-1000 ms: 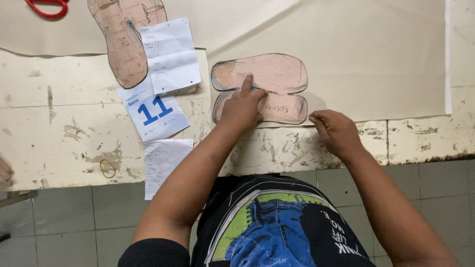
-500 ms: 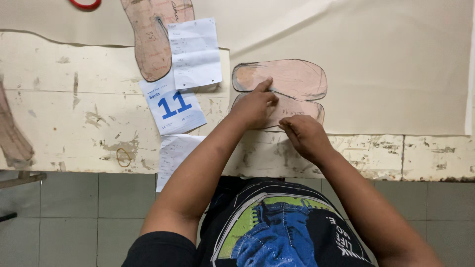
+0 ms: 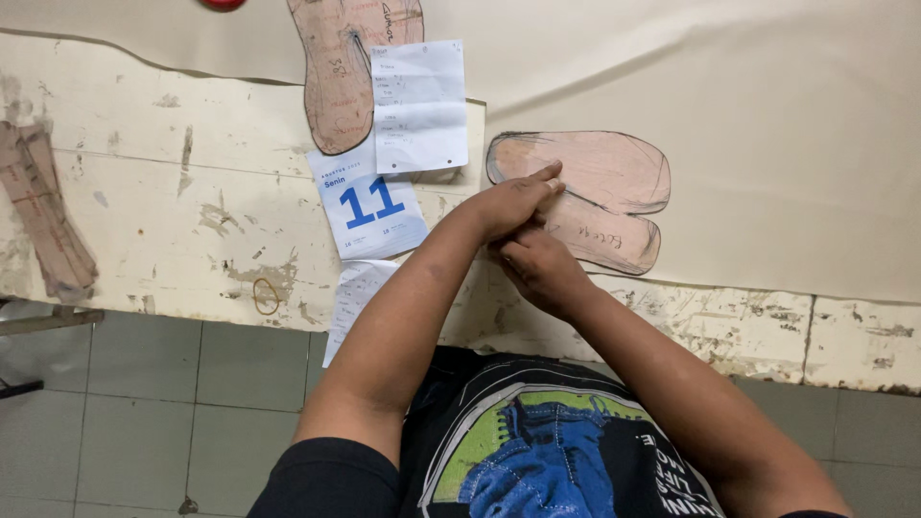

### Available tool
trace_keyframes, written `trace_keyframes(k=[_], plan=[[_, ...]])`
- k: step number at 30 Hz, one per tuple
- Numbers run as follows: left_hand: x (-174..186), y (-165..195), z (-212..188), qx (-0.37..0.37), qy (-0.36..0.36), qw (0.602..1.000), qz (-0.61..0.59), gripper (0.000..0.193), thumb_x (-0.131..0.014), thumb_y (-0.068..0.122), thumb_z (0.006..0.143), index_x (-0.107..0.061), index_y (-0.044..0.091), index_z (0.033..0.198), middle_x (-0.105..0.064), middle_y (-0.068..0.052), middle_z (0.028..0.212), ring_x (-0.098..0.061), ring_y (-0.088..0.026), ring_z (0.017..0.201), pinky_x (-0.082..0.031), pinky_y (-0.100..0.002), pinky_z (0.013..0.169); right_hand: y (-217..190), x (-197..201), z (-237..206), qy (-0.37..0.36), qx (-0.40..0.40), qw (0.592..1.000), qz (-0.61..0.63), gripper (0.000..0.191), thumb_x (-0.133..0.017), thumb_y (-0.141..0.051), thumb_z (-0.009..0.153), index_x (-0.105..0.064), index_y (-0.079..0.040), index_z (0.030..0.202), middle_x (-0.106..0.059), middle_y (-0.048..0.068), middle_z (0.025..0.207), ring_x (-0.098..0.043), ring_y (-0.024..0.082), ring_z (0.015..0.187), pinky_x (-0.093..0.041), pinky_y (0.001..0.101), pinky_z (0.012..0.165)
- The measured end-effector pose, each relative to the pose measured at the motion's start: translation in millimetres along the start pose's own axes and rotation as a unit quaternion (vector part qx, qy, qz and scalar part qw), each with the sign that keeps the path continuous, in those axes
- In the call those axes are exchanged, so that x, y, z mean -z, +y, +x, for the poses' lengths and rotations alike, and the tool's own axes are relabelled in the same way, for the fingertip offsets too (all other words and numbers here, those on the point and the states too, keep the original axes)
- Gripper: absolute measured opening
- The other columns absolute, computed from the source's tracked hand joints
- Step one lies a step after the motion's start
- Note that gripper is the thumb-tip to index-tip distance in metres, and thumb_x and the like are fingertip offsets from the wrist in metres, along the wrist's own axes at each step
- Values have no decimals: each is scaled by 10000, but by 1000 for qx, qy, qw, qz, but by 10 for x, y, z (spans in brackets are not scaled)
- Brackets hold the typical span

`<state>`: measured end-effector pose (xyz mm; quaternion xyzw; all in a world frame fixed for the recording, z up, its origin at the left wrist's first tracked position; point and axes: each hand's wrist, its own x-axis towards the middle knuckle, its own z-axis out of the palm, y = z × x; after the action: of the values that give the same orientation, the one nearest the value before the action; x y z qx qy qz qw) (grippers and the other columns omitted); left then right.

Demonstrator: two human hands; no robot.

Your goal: The person uses red-handled scissors to cut a large piece of light-colored fabric along a marked line. After cutting, the person arranges several cardboard shoe-pattern templates on the table and uses a pencil to trace their outlines onto the fabric.

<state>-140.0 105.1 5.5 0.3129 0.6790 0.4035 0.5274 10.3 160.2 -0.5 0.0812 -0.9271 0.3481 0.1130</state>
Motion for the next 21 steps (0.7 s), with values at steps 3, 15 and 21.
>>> trace_keyframes(k=[3,15,21], plan=[[-7,-94,67,44,2,999,24,621,-367,418,1018,-362,218,1606,-520,-71,1521,-683,-251,1109,-479,-326,1063,0,-24,37,2,-5,1000,0,120,-692,-61,897,-678,-42,1014,-655,165,995,-636,360,945,-530,451,818],[-386,-386,-133,-98,181,964,167,843,-750,122,843,-265,182,1530,-566,-158,1373,-685,-335,1022,-515,-458,991,463,648,-245,192,-295,930,104,215,-635,-160,1043,-693,15,1153,-766,114,1008,-735,156,928,-579,292,821],[-448,-337,-157,-125,201,957,166,883,-789,129,790,-274,168,1507,-489,-129,1532,-717,-292,923,-531,-456,953,508,618,-101,154,-329,921,144,234,-615,-186,1040,-702,-7,1163,-779,98,1027,-739,141,930,-587,275,819]])
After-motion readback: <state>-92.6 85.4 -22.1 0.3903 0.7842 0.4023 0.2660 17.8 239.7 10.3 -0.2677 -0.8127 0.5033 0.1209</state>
